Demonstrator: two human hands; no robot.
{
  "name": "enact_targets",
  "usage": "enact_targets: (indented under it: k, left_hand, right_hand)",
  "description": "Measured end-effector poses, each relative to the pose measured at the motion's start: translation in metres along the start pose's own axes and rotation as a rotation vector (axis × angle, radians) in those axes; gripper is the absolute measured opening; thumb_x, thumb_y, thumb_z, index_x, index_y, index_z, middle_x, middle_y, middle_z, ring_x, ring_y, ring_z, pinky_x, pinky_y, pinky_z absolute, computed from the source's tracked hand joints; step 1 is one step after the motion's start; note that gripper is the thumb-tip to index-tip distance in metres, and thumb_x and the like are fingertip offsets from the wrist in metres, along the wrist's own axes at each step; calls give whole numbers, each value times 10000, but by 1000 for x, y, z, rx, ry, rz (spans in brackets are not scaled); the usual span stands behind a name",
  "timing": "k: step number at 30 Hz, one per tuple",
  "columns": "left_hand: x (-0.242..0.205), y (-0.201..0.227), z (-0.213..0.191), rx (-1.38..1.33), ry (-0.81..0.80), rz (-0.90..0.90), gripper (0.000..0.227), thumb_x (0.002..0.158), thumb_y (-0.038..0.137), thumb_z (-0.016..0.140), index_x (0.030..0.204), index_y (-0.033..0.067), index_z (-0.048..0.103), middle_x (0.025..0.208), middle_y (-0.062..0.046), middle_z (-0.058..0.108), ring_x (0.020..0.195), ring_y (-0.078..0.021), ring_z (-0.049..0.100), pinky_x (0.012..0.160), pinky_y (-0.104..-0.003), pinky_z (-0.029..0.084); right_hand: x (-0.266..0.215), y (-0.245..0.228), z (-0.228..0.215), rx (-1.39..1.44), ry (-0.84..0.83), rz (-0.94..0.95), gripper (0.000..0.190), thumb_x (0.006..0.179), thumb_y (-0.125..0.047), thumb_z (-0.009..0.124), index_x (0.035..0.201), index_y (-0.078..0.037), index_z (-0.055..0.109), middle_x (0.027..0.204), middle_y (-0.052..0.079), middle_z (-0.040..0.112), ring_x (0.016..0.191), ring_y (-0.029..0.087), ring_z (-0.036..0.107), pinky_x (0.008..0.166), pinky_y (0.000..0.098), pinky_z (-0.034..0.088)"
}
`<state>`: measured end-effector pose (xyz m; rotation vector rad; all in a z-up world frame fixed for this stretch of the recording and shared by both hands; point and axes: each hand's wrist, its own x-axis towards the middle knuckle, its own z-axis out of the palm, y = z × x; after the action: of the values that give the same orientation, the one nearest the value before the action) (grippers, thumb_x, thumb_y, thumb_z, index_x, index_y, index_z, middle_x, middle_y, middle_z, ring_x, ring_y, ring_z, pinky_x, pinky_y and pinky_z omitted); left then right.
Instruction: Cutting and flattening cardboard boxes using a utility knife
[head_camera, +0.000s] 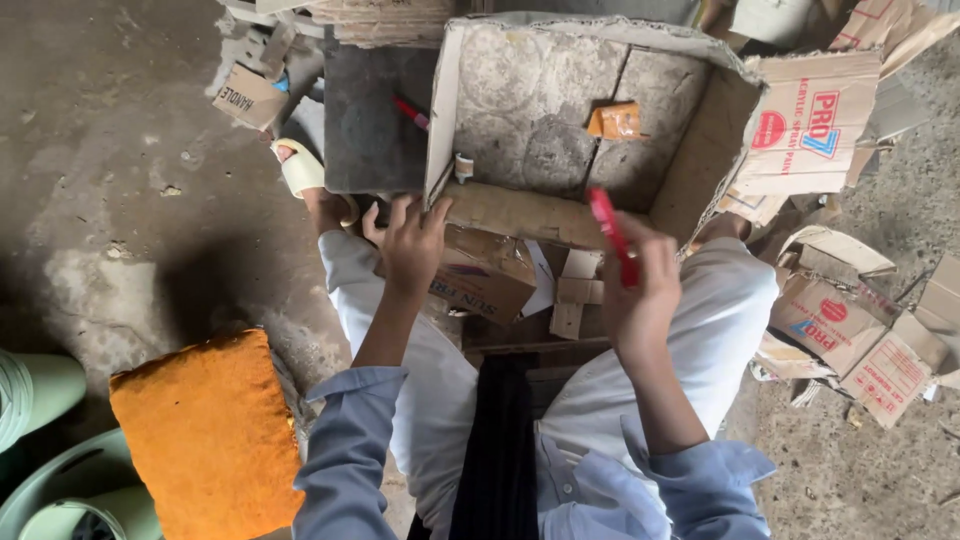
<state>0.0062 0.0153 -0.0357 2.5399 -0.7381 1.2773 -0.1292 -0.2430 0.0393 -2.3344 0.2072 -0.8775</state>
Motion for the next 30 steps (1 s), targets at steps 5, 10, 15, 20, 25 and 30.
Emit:
enact_targets:
  k: [5, 10, 15, 20, 25, 30]
  left_hand:
    - [-2, 3, -5, -61, -8, -13, 136, 944, 111, 766, 952, 240, 722, 688, 17, 632, 895, -146, 661, 1030, -533, 211]
    - [-6, 2, -2, -62, -19, 3, 118, 945, 120, 758, 977, 228, 725, 712, -4, 648, 915, -157, 657, 1031, -543, 188]
    - [-9, 7, -1, -29, 1, 10, 134, 949, 105, 743, 946, 231, 696, 709, -2, 621, 945, -147, 649, 1011, -517, 200]
    - [-21, 7, -1, -40, -30, 11, 99, 960, 114, 738, 957, 208, 707, 686, -8, 601, 925, -151, 640, 1012, -528, 182]
    - [-14, 9, -4, -2, -30, 22, 124, 939, 119, 770, 948, 219, 698, 671, 0, 580, 925, -143, 629, 1017, -514, 188]
    - [-18, 6, -8, 24, -149, 0, 404, 812, 418, 835, 1161, 283, 682, 893, -43, 680, 1055, -175, 621, 1054, -585, 97]
  right_hand:
    - [17, 53, 16, -48, 109, -115, 392, 1022, 29, 558, 1410, -31, 551, 1234, 178, 568, 1067, 405, 596, 954, 455, 492]
    - [15, 65, 24, -145, -104, -36, 429, 953, 7, 623, 1378, -50, 601, 1169, 183, 568, 1046, 461, 639, 875, 563, 541]
    - [16, 72, 27, -135, -45, -12, 384, 994, 15, 600, 1373, -41, 617, 1160, 162, 558, 1064, 448, 650, 898, 499, 547]
    - [15, 65, 19, -165, -40, -29, 414, 979, 33, 595, 1384, -46, 624, 1129, 158, 562, 1031, 441, 658, 873, 497, 556]
    - [6, 45, -2, -51, 135, -70, 382, 1010, 22, 610, 1385, -47, 629, 1202, 161, 617, 1054, 388, 674, 883, 429, 549]
    - [-10, 111, -10, 42, 334, 146, 416, 1088, -48, 631, 1471, -9, 472, 1284, 186, 516, 987, 294, 621, 809, 467, 536]
